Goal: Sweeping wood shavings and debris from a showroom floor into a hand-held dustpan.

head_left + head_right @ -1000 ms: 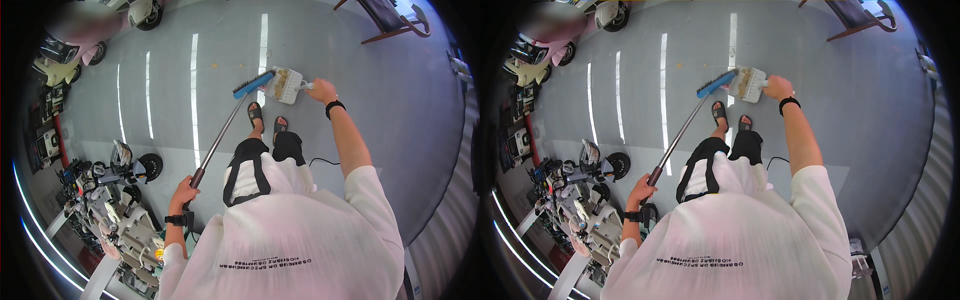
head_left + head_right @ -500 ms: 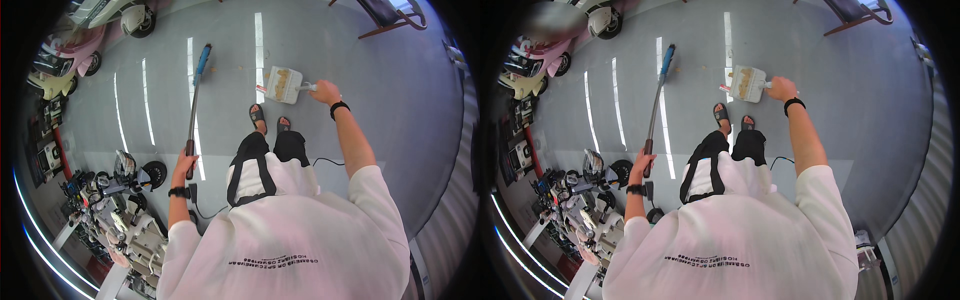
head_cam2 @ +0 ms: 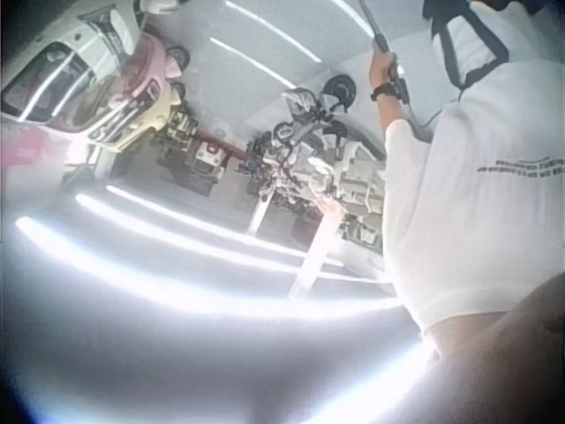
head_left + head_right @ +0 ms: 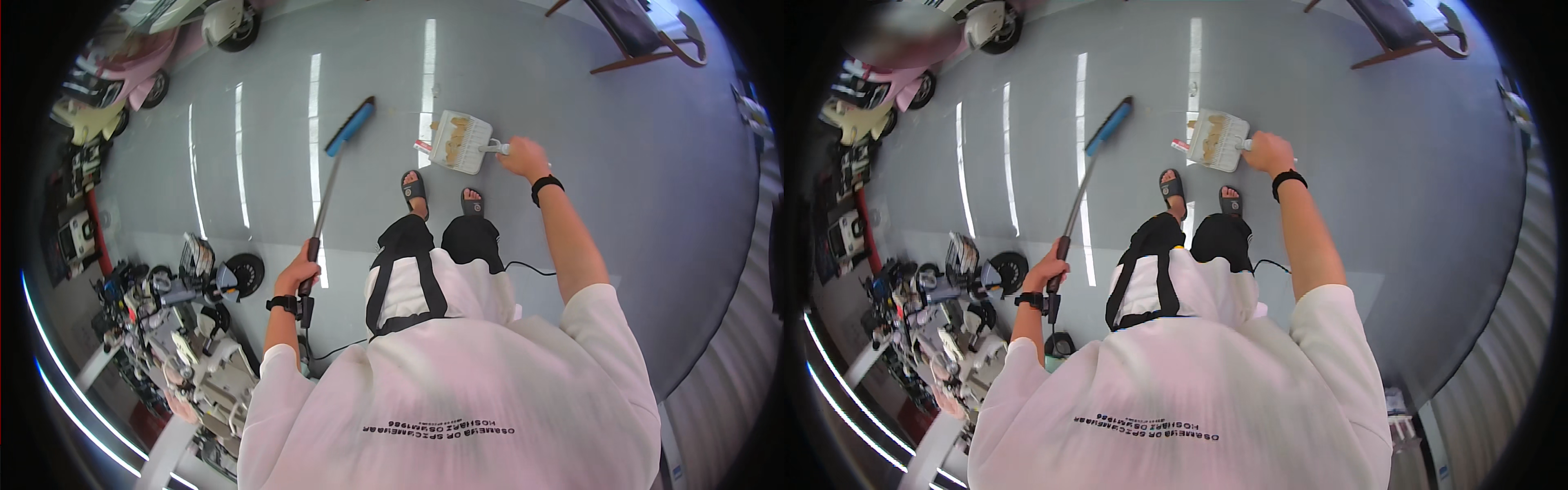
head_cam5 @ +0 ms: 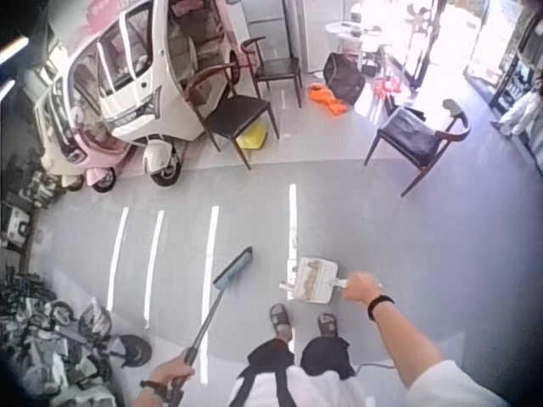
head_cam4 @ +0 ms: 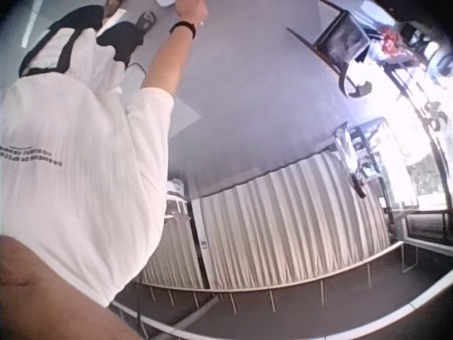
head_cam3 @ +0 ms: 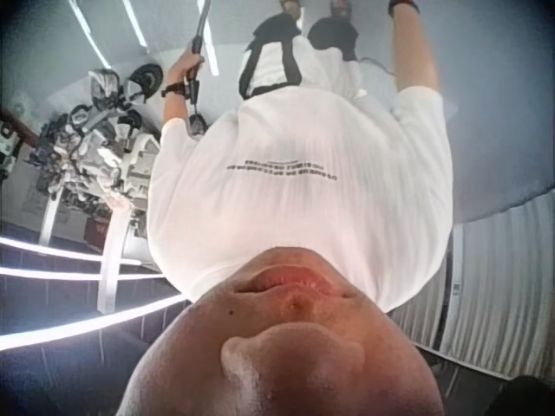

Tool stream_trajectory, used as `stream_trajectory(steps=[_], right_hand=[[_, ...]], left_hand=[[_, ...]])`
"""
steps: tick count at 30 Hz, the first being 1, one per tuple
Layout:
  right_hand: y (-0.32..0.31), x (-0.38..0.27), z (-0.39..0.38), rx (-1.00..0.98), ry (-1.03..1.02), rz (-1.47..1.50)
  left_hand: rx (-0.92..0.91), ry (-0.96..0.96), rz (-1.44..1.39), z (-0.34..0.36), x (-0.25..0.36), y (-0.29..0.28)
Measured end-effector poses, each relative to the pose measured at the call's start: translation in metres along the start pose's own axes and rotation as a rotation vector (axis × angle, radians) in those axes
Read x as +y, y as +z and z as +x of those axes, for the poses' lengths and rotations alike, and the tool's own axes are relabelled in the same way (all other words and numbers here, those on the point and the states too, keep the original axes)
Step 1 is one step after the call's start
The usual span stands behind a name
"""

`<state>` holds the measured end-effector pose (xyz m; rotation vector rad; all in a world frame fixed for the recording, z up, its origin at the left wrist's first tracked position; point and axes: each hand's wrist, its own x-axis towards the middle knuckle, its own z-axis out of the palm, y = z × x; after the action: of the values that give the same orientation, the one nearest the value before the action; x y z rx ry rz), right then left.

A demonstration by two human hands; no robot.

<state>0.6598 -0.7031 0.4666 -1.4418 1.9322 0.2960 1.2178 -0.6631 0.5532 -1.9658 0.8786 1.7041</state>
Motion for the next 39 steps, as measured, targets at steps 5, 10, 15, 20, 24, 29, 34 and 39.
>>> stream_trajectory(steps=[5, 10, 15, 20, 24, 29, 34, 39], right_hand=[[0.003, -0.007, -0.004, 0.012, -0.028, -0.01], [0.004, 0.003, -0.002, 0.02, -0.045, 0.028], [0.012, 0.01, -0.013, -0.006, -0.028, 0.034], [0.013, 0.034, -0.032, -0.028, 0.016, 0.055], [0.016, 0.065, -0.051, -0.038, 0.036, 0.061], [0.024, 0.104, -0.07, 0.115, -0.028, -0.032], [0.029, 0.107, -0.093, 0.011, 0.054, 0.004], [0.05, 0.102, -0.083, 0.005, 0.013, 0.007]], left_hand=[[-0.096, -0.019, 0.101, -0.039, -0.012, 0.081], [-0.098, -0.044, 0.103, -0.081, -0.009, 0.12], [0.019, 0.053, 0.078, -0.091, -0.027, 0.139], [0.142, 0.063, 0.015, -0.111, -0.045, 0.159], [0.242, 0.066, 0.029, -0.109, -0.061, 0.169], [0.298, 0.048, 0.039, -0.101, -0.081, 0.171], [0.314, 0.077, 0.147, -0.092, -0.11, 0.149], [0.22, 0.075, 0.134, -0.082, -0.134, 0.142]])
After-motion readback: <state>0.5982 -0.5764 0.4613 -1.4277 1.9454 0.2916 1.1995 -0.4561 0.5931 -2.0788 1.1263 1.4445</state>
